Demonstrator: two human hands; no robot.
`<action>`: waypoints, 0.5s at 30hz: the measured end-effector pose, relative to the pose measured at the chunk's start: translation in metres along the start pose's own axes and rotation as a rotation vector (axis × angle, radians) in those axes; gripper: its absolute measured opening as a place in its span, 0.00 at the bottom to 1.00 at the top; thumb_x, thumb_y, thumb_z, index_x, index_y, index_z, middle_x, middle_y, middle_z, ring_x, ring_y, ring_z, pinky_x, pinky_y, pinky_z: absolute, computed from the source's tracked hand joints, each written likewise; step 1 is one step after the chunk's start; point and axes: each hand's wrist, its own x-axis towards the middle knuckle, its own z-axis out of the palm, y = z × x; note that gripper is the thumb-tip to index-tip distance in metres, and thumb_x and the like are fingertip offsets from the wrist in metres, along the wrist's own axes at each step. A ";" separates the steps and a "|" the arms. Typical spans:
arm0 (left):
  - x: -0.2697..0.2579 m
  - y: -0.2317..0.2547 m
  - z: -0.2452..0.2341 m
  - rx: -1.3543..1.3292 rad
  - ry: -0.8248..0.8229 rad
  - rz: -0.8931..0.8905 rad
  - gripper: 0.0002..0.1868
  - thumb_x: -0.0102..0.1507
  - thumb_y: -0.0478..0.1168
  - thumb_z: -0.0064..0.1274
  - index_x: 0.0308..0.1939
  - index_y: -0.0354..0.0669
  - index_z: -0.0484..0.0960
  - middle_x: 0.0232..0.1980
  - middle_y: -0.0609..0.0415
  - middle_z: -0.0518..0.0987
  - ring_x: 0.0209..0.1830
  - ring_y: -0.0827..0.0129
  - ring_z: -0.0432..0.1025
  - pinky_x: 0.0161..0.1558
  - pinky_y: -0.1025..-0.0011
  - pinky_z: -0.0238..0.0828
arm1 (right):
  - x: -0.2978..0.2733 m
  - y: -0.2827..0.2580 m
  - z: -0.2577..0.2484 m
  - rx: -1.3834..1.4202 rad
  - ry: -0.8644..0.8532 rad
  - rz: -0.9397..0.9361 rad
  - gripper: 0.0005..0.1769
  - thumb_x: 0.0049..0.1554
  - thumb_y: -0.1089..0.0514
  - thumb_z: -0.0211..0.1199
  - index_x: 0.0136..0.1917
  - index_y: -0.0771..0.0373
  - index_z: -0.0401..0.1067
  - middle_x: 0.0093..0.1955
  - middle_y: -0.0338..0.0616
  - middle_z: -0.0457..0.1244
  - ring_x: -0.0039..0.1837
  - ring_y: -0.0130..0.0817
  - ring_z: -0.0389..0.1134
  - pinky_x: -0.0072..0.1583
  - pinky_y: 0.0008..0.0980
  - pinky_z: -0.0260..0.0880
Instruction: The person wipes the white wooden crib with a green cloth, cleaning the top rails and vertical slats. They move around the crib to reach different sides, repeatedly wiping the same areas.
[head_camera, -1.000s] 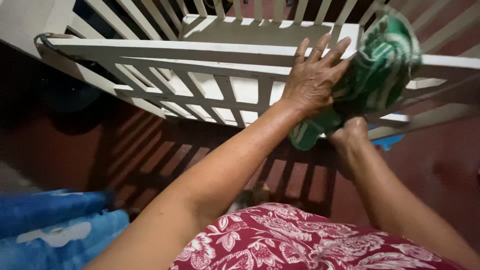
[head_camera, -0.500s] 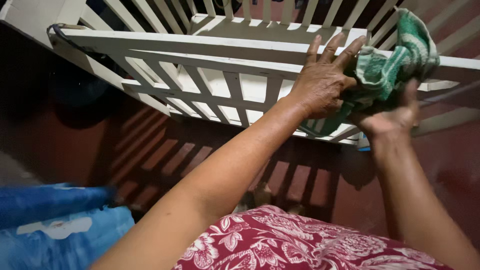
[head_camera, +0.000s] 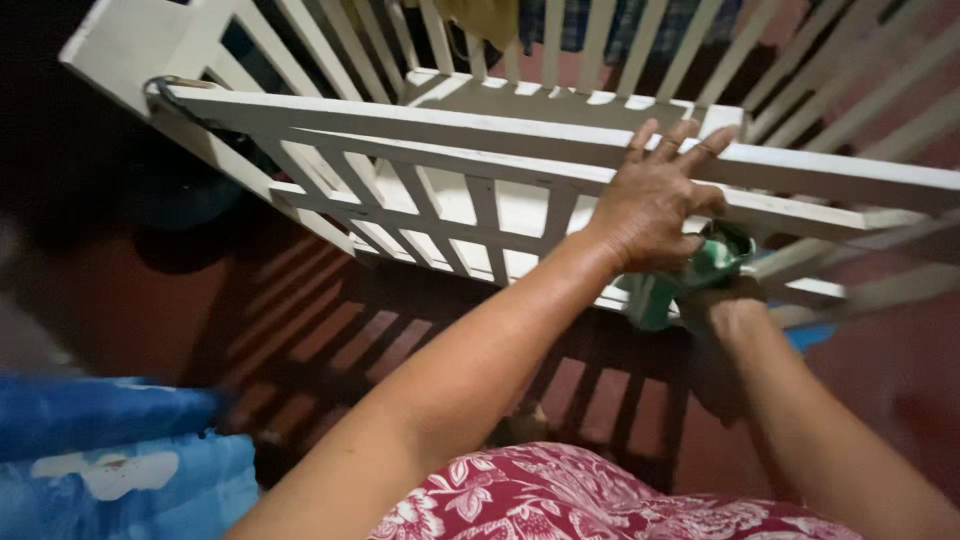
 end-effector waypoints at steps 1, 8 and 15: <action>0.000 -0.001 0.001 0.017 0.021 0.009 0.13 0.50 0.54 0.64 0.40 0.72 0.88 0.80 0.63 0.53 0.82 0.53 0.46 0.81 0.45 0.28 | 0.005 -0.002 -0.011 -0.159 -0.049 -0.012 0.43 0.58 0.29 0.45 0.80 0.50 0.51 0.82 0.53 0.47 0.82 0.54 0.45 0.77 0.62 0.41; 0.003 -0.010 0.031 0.067 0.179 0.050 0.21 0.50 0.49 0.66 0.48 0.70 0.88 0.82 0.62 0.52 0.84 0.52 0.45 0.83 0.45 0.26 | 0.026 -0.010 -0.038 -0.110 -0.307 0.033 0.45 0.60 0.31 0.48 0.81 0.51 0.42 0.83 0.54 0.40 0.82 0.54 0.38 0.77 0.58 0.37; 0.009 -0.014 0.064 0.078 0.244 0.035 0.22 0.44 0.54 0.71 0.43 0.66 0.89 0.83 0.63 0.50 0.85 0.53 0.45 0.86 0.45 0.27 | 0.038 -0.033 0.053 0.538 0.222 -0.121 0.40 0.62 0.45 0.52 0.82 0.58 0.46 0.82 0.58 0.43 0.81 0.54 0.42 0.76 0.53 0.39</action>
